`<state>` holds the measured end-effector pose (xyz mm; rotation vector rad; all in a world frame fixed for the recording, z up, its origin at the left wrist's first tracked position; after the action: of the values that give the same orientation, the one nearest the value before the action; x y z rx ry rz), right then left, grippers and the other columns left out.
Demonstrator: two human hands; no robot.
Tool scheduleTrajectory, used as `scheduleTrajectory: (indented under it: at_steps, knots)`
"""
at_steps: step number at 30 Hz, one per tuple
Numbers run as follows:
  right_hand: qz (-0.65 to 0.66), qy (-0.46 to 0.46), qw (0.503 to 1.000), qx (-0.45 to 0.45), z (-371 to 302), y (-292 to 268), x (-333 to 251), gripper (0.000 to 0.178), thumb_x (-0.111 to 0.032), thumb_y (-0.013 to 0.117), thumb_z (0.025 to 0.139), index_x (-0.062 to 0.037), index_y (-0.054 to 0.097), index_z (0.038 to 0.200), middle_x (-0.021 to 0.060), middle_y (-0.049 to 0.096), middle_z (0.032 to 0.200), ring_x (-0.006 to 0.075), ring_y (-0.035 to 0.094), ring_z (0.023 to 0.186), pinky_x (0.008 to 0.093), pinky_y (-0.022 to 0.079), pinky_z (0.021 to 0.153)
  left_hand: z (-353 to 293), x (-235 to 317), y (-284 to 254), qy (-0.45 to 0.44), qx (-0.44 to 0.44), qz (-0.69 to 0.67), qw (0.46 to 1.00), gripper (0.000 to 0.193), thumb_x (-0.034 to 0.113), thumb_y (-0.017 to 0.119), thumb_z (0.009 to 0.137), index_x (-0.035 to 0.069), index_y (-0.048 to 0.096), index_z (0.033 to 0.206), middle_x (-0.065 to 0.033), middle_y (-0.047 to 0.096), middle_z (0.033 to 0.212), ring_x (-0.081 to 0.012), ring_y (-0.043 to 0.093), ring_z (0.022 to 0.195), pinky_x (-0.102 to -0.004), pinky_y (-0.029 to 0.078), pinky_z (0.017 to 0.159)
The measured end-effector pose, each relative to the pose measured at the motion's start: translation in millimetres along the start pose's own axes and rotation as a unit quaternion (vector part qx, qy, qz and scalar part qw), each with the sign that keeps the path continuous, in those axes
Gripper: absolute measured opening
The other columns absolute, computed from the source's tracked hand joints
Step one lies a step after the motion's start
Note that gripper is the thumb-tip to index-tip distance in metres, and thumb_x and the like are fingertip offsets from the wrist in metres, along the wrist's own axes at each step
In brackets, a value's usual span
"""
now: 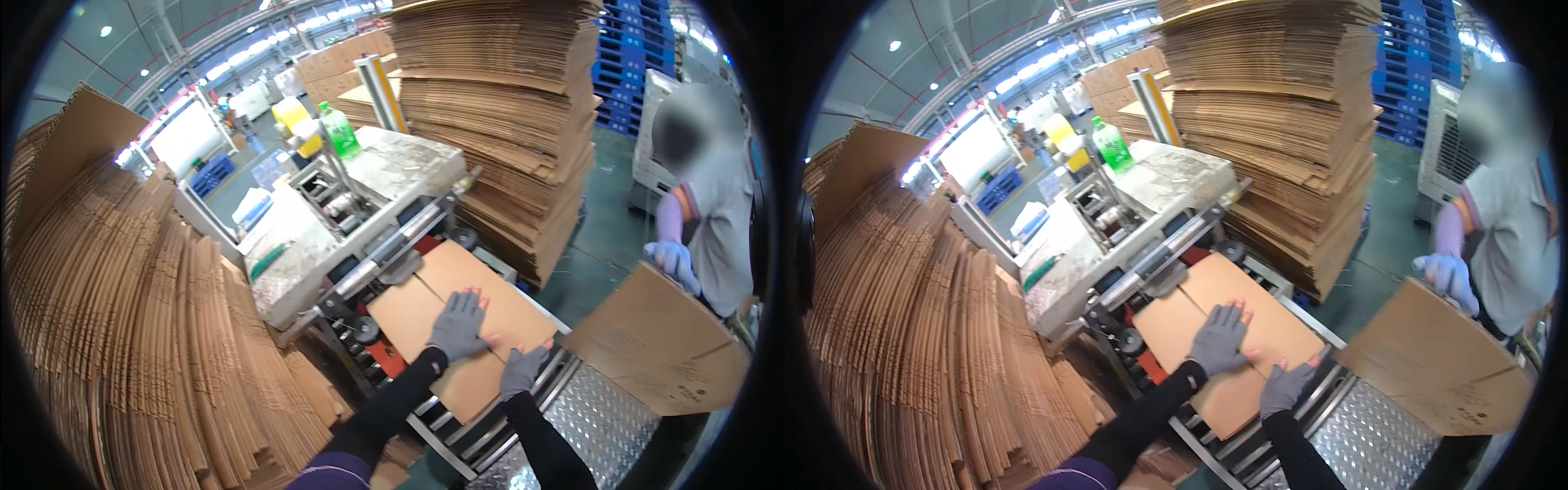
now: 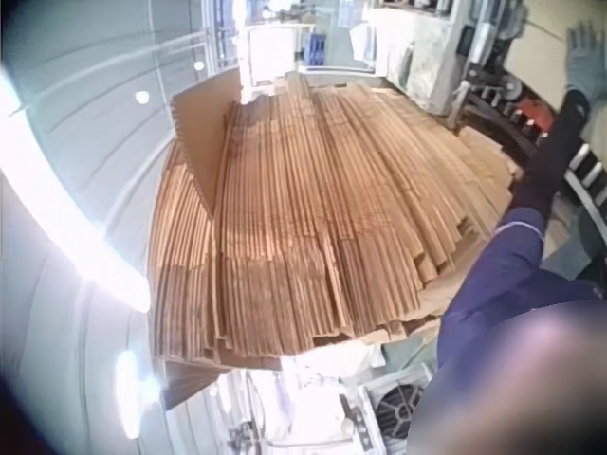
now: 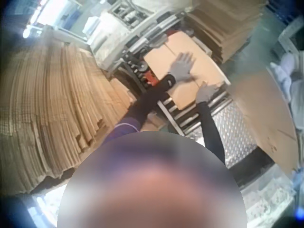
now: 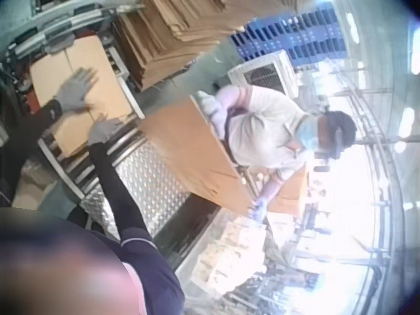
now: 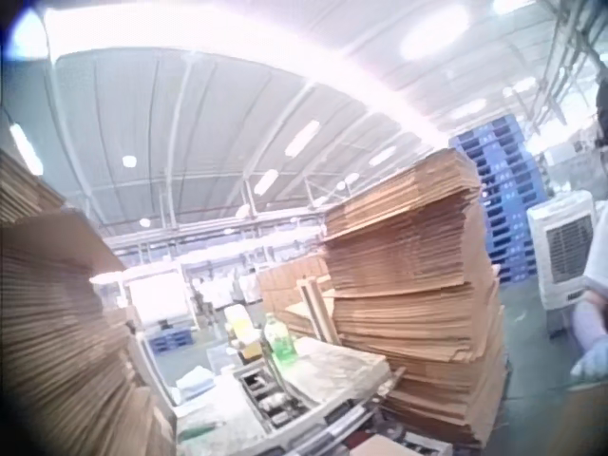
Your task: The person packs tissue boxes into cardboard containers, adjusts cables and a power bank in a waist pouch, and moves filled boxes onto a conveyor belt.
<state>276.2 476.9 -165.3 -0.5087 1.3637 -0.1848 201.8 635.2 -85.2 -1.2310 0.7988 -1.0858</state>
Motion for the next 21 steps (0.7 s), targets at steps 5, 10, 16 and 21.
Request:
scheduleTrajectory:
  at_steps: [5, 10, 16, 21]
  knots:
    - [0.032, 0.041, 0.998, -0.019, 16.4, 38.7, -43.4, 0.073, -0.018, 0.053, 0.093, 0.0089, 0.011, 0.146, 0.0283, 0.025, 0.146, 0.0387, 0.029, 0.136, 0.0397, 0.024, 0.114, 22.2, -35.3, -1.0, -0.081, 0.007, 0.04, 0.996, 0.082, 0.059, 0.046, 0.089, -0.005, 0.037, 0.139, -0.0255, 0.033, 0.147, -0.0383, 0.028, 0.139, -0.0487, 0.018, 0.114]
    - [-0.011, -0.032, 0.999, 0.018, 39.0, 87.3, 6.9, 0.065, -0.025, 0.054, 0.094, 0.0054, 0.023, 0.142, 0.0274, 0.039, 0.136, 0.039, 0.046, 0.12, 0.0405, 0.04, 0.1, -22.6, 57.9, 24.2, -0.136, 0.037, -0.15, 0.979, 0.078, 0.054, 0.045, 0.092, -0.006, 0.032, 0.141, -0.027, 0.039, 0.142, -0.0386, 0.033, 0.136, -0.0465, 0.023, 0.113]
    - [0.199, 0.016, 0.876, -0.438, -10.6, 29.7, 27.3, 0.089, -0.049, 0.053, 0.09, 0.0134, 0.016, 0.142, 0.0317, 0.033, 0.143, 0.0384, 0.032, 0.134, 0.0383, 0.03, 0.109, -151.4, 181.2, -60.4, -0.019, 0.267, -0.209, 0.941, 0.071, 0.038, 0.064, 0.086, -0.003, 0.038, 0.138, -0.0264, 0.042, 0.137, -0.0409, 0.038, 0.131, -0.0469, 0.028, 0.11]
    - [0.078, 0.025, 0.873, -0.481, -70.6, 16.4, 18.7, 0.107, -0.058, 0.056, 0.087, 0.016, 0.003, 0.144, 0.0341, 0.023, 0.149, 0.0393, 0.024, 0.141, 0.0361, 0.024, 0.114, -273.5, 231.7, -272.7, -0.06, 0.268, -0.08, 0.958, 0.062, 0.021, 0.071, 0.075, -0.001, 0.046, 0.127, -0.025, 0.047, 0.13, -0.0439, 0.043, 0.122, -0.0534, 0.031, 0.104]
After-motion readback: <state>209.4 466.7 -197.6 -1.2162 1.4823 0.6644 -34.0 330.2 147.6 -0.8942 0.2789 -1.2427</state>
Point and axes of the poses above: each hand's wrist, its own z-axis towards the middle knuckle, its own y-axis out of the palm, x = y × z, the point moved 3 cm from there along z, towards the middle knuckle
